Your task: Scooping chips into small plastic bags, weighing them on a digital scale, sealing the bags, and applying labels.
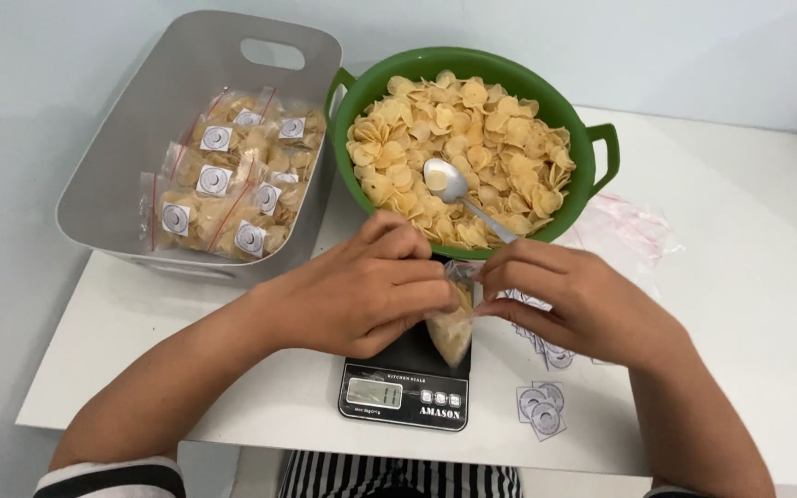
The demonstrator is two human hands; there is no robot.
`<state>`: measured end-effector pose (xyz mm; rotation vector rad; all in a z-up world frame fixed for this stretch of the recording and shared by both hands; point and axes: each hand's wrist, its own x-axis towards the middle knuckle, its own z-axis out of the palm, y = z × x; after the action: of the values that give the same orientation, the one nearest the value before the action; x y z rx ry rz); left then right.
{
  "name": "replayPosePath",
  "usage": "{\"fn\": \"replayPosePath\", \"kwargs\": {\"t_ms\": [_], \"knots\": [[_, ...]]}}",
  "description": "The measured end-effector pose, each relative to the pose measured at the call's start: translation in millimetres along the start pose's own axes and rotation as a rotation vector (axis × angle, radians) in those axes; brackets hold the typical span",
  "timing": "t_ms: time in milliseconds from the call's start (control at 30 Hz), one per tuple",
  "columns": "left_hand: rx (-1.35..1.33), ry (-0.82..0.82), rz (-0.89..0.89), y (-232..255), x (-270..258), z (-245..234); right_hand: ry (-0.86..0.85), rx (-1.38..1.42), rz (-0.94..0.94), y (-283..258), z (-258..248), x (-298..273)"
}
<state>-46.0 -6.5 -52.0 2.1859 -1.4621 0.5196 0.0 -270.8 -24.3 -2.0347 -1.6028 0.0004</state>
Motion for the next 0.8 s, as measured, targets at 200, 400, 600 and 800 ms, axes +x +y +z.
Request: {"fn": "replayPosePath", "kwargs": {"t_ms": [200, 400, 600, 800], "knots": [[0.034, 0.042, -0.026, 4, 1, -2, -0.007, 0.019, -0.018, -1, 2, -3], [-0.042, -0.059, 0.003, 4, 0, -7, -0.072, 0.059, -0.020, 0, 10, -1], [0.027, -0.154, 0.016, 4, -1, -10, -0.081, 0.046, -0.028, -1, 8, 2], [0.211, -0.054, 0.113, 13, 3, -12, -0.058, -0.051, -0.060, 2, 11, 1]]}}
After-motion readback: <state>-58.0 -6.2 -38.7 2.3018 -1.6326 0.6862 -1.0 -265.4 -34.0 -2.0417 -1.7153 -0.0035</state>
